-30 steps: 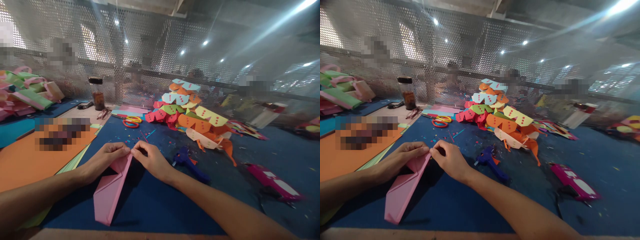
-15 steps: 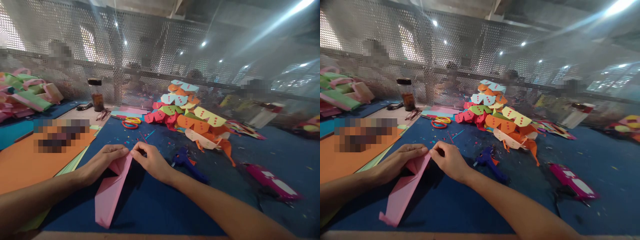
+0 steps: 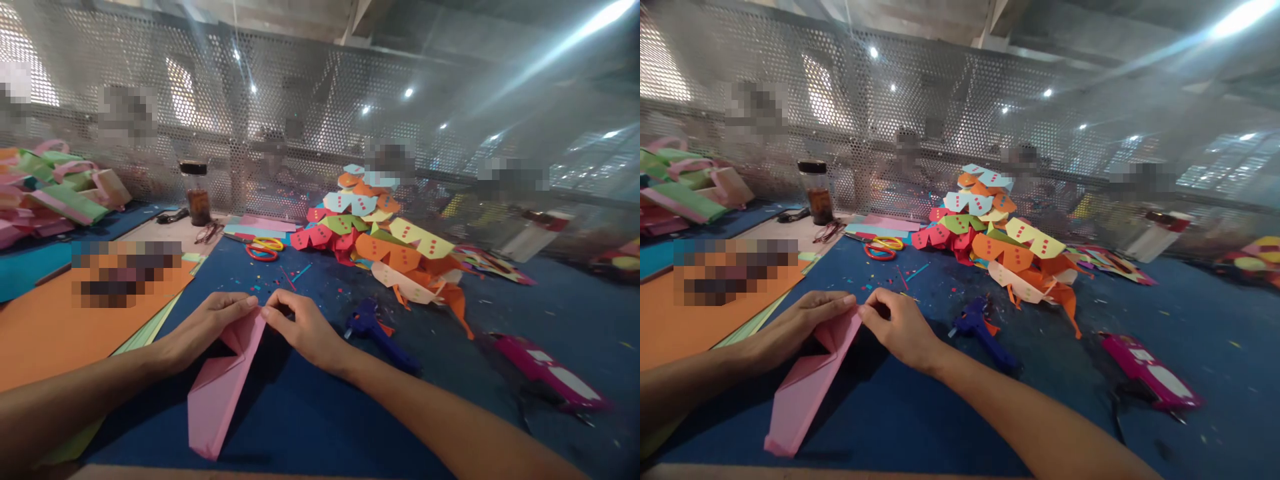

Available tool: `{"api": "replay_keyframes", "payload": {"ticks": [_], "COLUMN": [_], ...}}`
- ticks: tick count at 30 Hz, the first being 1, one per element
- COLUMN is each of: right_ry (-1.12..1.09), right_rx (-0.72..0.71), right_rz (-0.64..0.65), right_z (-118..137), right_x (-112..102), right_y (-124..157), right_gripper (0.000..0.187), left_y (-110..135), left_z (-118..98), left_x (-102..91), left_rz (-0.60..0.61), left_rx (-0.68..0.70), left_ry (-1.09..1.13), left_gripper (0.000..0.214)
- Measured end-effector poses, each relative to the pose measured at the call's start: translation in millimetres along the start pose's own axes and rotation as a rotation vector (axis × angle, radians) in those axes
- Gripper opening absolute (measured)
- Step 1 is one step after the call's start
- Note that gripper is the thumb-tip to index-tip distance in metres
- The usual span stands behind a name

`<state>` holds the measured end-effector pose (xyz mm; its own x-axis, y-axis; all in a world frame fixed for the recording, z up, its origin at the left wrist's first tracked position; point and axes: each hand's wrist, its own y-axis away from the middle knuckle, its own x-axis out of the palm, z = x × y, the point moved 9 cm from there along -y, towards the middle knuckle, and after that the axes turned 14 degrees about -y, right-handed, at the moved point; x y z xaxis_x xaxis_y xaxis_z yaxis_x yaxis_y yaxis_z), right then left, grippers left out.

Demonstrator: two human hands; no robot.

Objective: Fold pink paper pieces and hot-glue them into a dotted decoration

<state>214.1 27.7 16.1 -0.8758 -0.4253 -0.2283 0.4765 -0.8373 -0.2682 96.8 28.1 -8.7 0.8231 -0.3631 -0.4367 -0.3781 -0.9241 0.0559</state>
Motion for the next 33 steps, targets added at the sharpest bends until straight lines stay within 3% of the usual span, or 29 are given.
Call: {"api": "replay_keyframes", "payload": {"ticks": [7,25,33], "right_ry": [-0.016,-0.143,-0.240], "right_rx": [0.019,0.101,0.078], "right_rz": [-0.001,0.037,-0.051], "right_z": [-3,-9,-10], "right_x": [-1,4,-7], "right_y": [-1,-4,-8], "right_gripper": [0.020,0.037,0.035], "left_y": [-2,-1,-1], "left_z": [5,-1,17], "left_x": [0.7,-4.8,5.6], "left_rz": [0.023,-0.020,0.070], "left_rx": [0.018,0.062,-0.163], "left_ry": [-0.048,-0.010,0.111], "left_gripper": [0.046,0.047,0.033]}}
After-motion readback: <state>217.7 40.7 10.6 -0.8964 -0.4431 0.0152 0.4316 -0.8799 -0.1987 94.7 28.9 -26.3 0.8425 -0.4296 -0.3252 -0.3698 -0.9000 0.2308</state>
